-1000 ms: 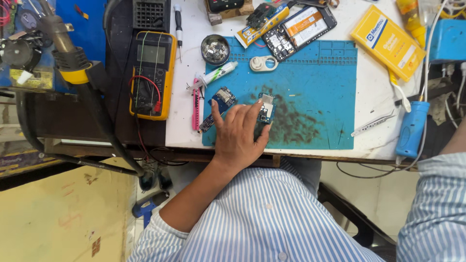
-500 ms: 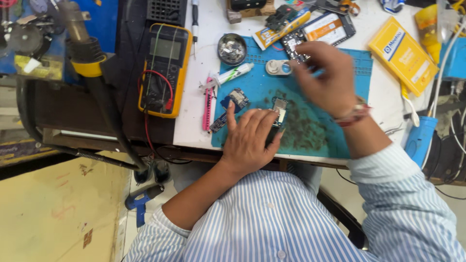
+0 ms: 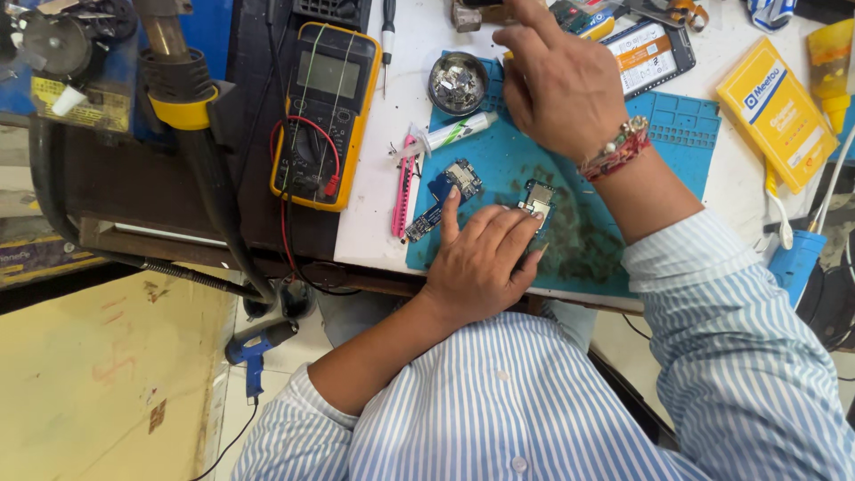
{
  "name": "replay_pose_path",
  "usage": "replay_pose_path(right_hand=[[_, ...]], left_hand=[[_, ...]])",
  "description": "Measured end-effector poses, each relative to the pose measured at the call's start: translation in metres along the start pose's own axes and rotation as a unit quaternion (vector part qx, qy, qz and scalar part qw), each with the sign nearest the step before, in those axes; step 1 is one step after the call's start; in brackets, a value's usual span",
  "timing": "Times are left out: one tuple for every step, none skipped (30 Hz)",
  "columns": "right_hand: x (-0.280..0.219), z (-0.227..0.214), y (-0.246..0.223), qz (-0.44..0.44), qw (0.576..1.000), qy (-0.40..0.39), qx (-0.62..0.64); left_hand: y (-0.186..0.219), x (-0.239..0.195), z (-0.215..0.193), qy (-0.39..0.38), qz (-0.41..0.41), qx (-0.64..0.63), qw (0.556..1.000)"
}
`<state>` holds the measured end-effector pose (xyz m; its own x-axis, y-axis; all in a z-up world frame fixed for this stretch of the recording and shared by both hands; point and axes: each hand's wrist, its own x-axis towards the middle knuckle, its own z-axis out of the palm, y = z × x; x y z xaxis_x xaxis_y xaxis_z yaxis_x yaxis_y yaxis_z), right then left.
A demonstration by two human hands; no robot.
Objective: The person is soldering a small blue circuit board on a workbench. They use a soldering iron to apply heat and solder to specific connection points on the board. The person also uses tweezers to adjust components and a multimeter is visible nearby. The task involves precise hand movements to ensure proper soldering of the electronic components.
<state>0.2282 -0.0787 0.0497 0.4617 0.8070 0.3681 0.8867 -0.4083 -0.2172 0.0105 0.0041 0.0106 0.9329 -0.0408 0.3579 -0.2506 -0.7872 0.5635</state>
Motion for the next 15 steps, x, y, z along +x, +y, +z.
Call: replay_pose_path(right_hand=[[0.002, 0.001, 0.003, 0.001, 1.0, -0.004, 0.0], [0.003, 0.002, 0.005, -0.003, 1.0, -0.005, -0.002], [0.005, 0.002, 0.007, -0.008, 1.0, -0.005, -0.003], [0.006, 0.003, 0.009, -0.013, 1.0, -0.006, -0.004], [0.007, 0.003, 0.009, -0.019, 1.0, 0.001, -0.002], [0.007, 0.003, 0.009, -0.024, 1.0, 0.008, 0.001], [0.007, 0.004, 0.009, -0.029, 0.999, 0.014, 0.004], [0.007, 0.005, 0.009, -0.029, 1.0, 0.008, 0.003], [0.007, 0.006, 0.01, -0.026, 1.0, 0.002, 0.0], [0.007, 0.007, 0.011, -0.024, 1.0, -0.004, -0.003], [0.007, 0.008, 0.012, -0.024, 1.0, -0.001, -0.005], [0.007, 0.008, 0.014, -0.024, 1.0, 0.002, -0.007], [0.007, 0.009, 0.016, -0.026, 1.0, 0.005, -0.009], [0.007, 0.01, 0.018, -0.024, 1.0, 0.012, -0.011], [0.008, 0.01, 0.021, -0.023, 0.999, 0.019, -0.013]], left_hand=[[0.0, 0.0, 0.0, 0.0, 0.001, 0.0, 1.0], [0.0, 0.001, 0.0, 0.0, 0.001, -0.001, 1.0], [0.001, 0.001, 0.0, 0.001, 0.001, -0.001, 1.0], [0.001, 0.001, -0.001, 0.001, 0.001, -0.004, 1.0], [0.001, 0.001, -0.001, 0.002, 0.001, -0.006, 1.0], [0.0, 0.001, -0.002, 0.003, 0.001, -0.009, 1.0], [0.0, 0.001, -0.002, 0.003, 0.001, -0.007, 1.0], [0.0, 0.001, -0.002, 0.002, 0.001, -0.005, 1.0], [0.0, 0.001, -0.002, -0.001, 0.004, -0.004, 1.0], [0.001, 0.001, -0.002, 0.0, 0.003, -0.003, 1.0], [0.001, 0.001, -0.002, -0.001, 0.003, -0.002, 1.0], [0.001, 0.001, -0.002, -0.001, 0.003, -0.002, 1.0], [0.001, 0.001, -0.002, -0.003, 0.004, -0.002, 1.0], [0.001, 0.001, -0.003, -0.005, 0.004, -0.003, 1.0], [0.0, 0.001, -0.002, -0.006, 0.004, -0.003, 1.0]])
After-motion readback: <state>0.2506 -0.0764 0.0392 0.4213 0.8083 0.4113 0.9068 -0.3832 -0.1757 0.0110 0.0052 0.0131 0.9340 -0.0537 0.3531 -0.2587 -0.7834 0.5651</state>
